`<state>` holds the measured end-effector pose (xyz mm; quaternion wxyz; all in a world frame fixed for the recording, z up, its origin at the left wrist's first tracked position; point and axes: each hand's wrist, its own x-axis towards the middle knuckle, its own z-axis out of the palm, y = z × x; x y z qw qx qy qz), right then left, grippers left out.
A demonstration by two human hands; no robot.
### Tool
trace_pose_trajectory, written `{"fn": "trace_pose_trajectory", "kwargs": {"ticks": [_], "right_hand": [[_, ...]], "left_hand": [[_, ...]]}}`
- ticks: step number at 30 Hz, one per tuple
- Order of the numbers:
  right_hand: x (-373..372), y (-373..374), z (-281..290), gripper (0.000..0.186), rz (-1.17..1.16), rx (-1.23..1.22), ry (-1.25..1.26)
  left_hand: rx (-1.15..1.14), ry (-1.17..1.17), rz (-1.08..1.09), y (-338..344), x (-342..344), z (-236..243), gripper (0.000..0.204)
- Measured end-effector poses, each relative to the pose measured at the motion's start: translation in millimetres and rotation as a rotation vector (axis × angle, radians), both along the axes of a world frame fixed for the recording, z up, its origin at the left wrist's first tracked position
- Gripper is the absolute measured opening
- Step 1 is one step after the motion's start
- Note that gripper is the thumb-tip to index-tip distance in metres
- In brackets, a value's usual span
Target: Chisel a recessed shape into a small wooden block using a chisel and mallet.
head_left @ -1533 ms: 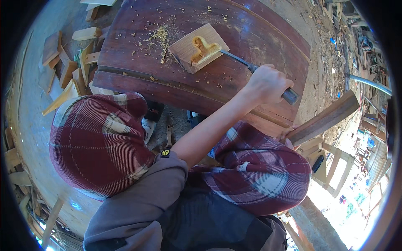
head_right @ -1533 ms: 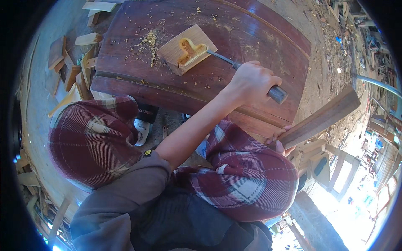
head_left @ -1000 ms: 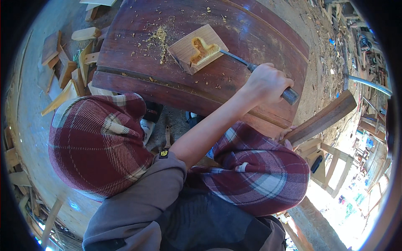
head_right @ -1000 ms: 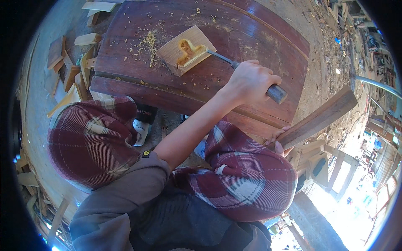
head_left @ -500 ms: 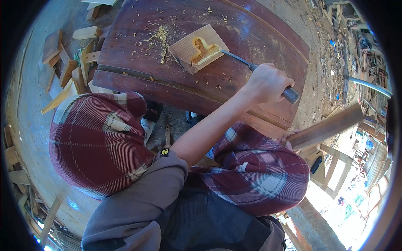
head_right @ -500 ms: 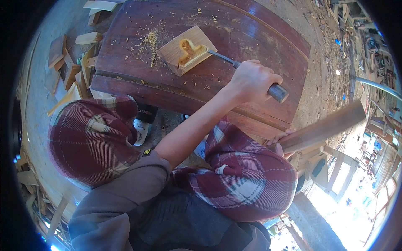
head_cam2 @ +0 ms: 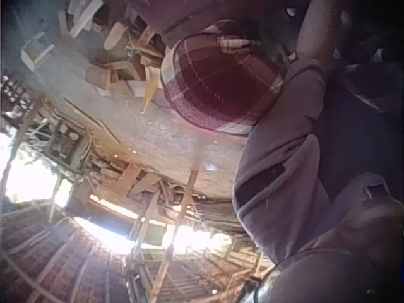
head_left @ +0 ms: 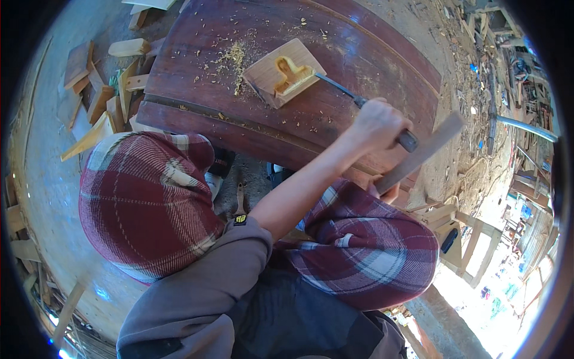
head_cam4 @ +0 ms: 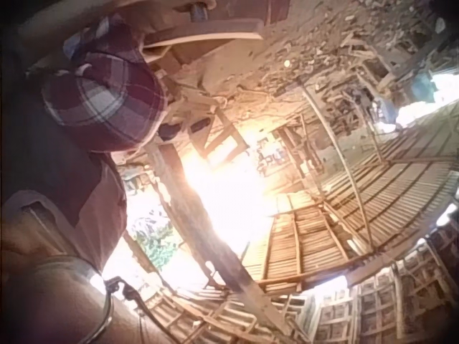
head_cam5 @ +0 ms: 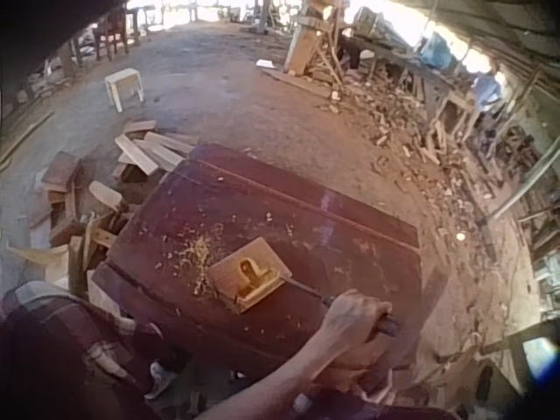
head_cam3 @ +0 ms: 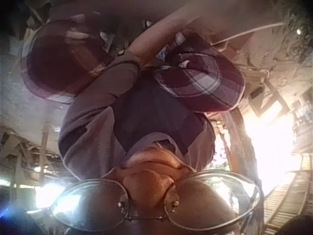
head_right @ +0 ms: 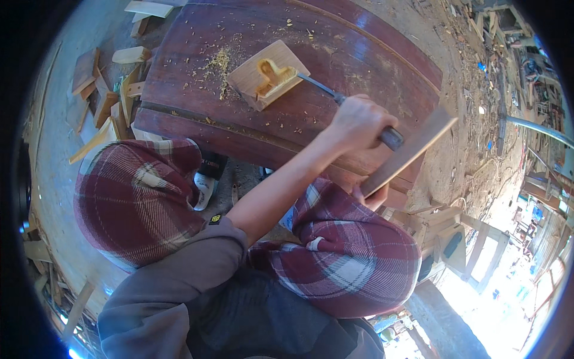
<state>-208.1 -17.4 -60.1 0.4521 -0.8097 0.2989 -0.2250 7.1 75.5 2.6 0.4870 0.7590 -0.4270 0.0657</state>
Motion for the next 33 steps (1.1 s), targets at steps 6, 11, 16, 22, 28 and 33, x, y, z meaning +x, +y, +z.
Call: {"fn": "trace_pose_trajectory", "kwargs": {"ticks": [6,11,16,22,28,33], "right_hand": [[3,-13,43,0.057,0.024,0.448,-0.467],[-14,-17,-18,0.045,0.026,-0.024,-0.094],[1,-14,36,0.051,0.183,0.487,-0.469],[7,-1,4,0.048,0.125,0.000,0.009],[28,17,64,0.047,-0.026,0.436,-0.355],[10,2,41,0.046,0.015,0.357,-0.210]], "left_hand": [[-0.064,-0.011,0.052,8,6,-4,0.011],[-0.003,-0.027,0.055,8,9,-12,0.011],[-0.016,0.013,0.101,17,13,-8,0.014],[-0.059,-0.002,0.129,11,13,-4,0.014],[-0.107,-0.019,0.103,16,12,16,0.016],[-0.099,-0.008,0.078,17,11,23,0.018]]}}
